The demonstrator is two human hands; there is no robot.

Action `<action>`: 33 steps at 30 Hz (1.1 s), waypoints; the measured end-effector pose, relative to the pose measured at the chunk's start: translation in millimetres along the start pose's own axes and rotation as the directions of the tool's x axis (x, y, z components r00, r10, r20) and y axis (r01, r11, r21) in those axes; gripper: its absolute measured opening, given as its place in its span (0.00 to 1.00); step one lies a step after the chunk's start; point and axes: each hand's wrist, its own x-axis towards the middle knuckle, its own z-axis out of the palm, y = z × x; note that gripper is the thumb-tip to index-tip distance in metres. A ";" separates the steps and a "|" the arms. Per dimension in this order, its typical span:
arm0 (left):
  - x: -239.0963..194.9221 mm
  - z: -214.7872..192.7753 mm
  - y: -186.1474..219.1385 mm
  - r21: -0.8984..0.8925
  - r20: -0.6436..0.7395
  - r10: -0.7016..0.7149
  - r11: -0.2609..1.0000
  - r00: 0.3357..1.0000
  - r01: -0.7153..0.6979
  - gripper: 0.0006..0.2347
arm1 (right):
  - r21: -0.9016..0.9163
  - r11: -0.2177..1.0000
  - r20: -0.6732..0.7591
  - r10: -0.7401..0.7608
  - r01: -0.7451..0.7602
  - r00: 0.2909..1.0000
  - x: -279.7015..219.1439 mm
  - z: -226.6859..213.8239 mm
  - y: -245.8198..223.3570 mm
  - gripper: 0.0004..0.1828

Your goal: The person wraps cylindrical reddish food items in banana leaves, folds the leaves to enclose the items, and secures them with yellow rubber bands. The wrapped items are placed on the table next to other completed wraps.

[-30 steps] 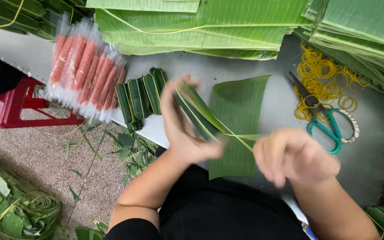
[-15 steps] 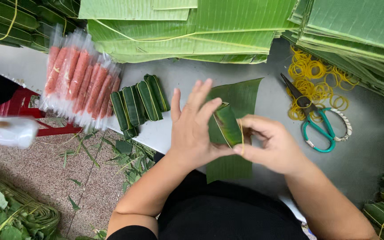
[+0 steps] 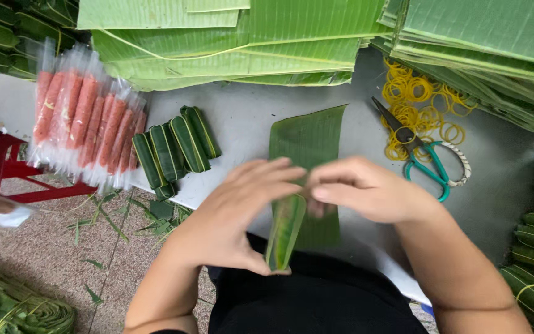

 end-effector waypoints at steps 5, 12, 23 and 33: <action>-27.7 -16.3 6.2 0.353 -0.449 -0.380 0.756 0.809 0.551 0.40 | -0.956 0.284 -0.171 -0.750 0.078 0.639 26.2 -19.4 -33.7 0.08; -59.8 -12.9 -18.2 0.286 -0.579 -0.518 0.594 0.630 0.752 0.33 | -0.927 -0.112 -0.085 -0.867 -0.358 0.491 99.5 -60.2 -55.4 0.32; -55.8 -8.5 -16.2 0.207 -0.642 -0.512 0.601 0.571 0.772 0.32 | -0.968 0.096 -0.173 -0.924 -0.231 0.341 93.1 -59.5 -53.4 0.09; -19.7 32.8 -29.5 -0.497 -0.485 -0.401 0.858 0.777 0.132 0.34 | 0.069 0.553 -0.875 -0.367 0.831 0.317 11.7 24.9 -8.3 0.29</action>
